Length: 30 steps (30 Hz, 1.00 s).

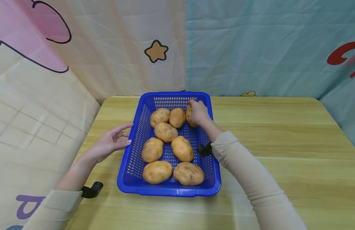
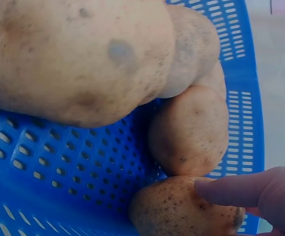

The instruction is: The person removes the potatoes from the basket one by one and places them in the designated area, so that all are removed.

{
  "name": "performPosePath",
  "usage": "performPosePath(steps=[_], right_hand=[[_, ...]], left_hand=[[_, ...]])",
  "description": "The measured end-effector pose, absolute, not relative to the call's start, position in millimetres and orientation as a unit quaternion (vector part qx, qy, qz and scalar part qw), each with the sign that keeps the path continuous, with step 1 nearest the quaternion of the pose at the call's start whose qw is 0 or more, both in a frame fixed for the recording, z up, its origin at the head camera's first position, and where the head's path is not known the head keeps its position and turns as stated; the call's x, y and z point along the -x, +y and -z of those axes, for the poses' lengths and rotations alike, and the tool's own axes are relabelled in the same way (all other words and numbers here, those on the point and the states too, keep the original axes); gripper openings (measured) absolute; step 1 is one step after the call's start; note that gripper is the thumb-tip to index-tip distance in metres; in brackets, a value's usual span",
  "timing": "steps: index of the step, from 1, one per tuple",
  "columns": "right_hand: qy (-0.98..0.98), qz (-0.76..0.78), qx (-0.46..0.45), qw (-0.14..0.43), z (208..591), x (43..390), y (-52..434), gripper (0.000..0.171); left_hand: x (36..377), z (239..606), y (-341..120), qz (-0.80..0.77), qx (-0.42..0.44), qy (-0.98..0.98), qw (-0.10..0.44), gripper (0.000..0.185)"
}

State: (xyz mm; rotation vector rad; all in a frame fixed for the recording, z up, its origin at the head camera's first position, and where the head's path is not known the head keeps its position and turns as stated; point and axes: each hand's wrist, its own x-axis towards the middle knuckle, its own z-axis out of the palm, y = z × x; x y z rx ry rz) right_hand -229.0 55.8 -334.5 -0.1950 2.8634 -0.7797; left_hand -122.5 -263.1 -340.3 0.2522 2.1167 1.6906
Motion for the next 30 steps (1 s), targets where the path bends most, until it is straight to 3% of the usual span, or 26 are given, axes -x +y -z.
performPosePath(steps=[17, 30], right_hand=[[0.97, 0.219, 0.093, 0.042, 334.0, 228.1, 54.5, 0.061], [0.967, 0.226, 0.111, 0.043, 329.2, 238.4, 58.3, 0.067]], left_hand=[[123.6, 341.0, -262.7, -0.606, -0.086, 0.763, 0.207, 0.064], [124.0, 340.8, -262.8, -0.616, -0.08, 0.753, 0.217, 0.065]])
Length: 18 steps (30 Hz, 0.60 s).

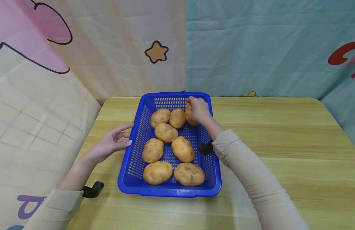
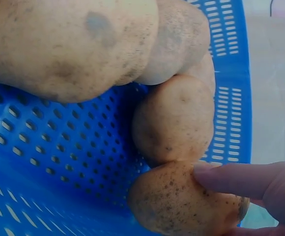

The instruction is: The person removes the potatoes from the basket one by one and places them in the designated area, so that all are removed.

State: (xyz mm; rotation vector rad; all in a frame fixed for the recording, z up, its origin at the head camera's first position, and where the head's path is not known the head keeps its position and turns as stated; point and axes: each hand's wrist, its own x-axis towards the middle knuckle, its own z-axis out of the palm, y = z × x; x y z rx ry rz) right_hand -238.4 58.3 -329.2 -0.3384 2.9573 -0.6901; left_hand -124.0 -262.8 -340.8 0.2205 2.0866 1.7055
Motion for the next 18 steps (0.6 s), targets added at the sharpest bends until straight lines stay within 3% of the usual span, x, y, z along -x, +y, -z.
performPosePath(steps=[18], right_hand=[[0.935, 0.321, 0.138, 0.061, 303.1, 233.1, 64.8, 0.071]], left_hand=[[123.6, 338.9, -263.0, -0.63, -0.078, 0.739, 0.226, 0.066]])
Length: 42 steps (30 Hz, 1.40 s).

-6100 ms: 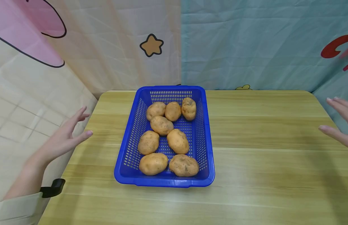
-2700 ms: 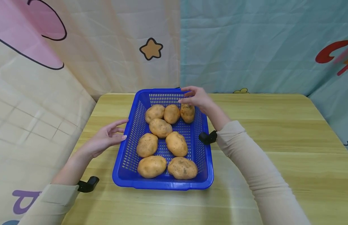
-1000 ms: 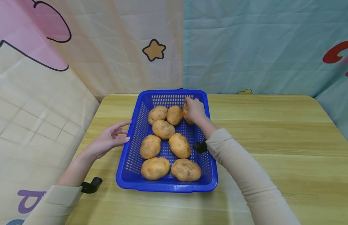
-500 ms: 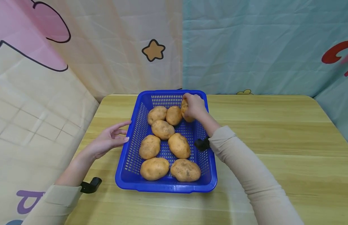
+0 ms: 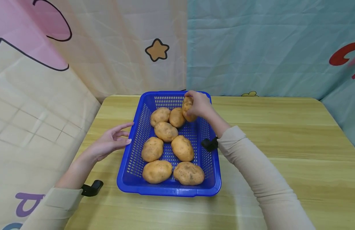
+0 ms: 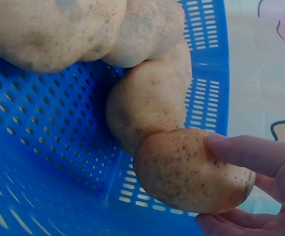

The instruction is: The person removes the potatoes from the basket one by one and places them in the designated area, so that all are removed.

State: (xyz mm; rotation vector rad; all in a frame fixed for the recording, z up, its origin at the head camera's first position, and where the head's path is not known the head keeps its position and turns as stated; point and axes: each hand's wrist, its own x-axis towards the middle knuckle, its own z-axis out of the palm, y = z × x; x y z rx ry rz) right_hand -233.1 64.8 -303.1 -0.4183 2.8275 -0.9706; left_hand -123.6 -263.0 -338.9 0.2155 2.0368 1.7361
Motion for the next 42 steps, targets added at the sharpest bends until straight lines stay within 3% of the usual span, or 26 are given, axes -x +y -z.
performPosePath(steps=[42], right_hand=[[0.868, 0.447, 0.189, 0.105, 279.0, 216.1, 96.9, 0.069]], left_hand=[[124.1, 339.8, -262.2, -0.657, -0.07, 0.711, 0.241, 0.068]])
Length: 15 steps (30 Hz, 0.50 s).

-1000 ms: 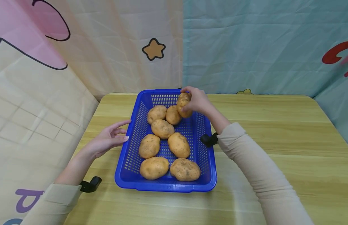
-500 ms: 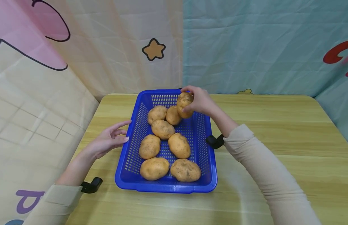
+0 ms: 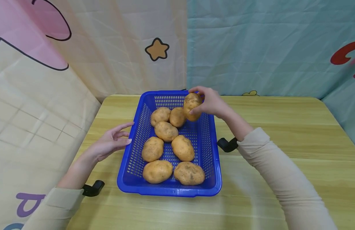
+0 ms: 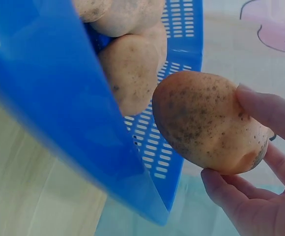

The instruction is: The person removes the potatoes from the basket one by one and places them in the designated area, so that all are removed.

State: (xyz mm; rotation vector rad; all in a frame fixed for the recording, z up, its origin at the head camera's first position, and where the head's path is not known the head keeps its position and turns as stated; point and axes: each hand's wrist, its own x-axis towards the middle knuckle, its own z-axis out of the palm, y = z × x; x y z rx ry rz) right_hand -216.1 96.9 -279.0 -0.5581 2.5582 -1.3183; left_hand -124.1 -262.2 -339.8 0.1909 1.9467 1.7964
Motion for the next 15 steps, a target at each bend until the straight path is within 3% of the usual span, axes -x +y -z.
performPosePath(steps=[15], right_hand=[[0.836, 0.502, 0.187, 0.118, 274.5, 212.0, 121.0, 0.068]], left_hand=[[123.7, 339.7, -261.6, -0.663, -0.085, 0.705, 0.238, 0.068]])
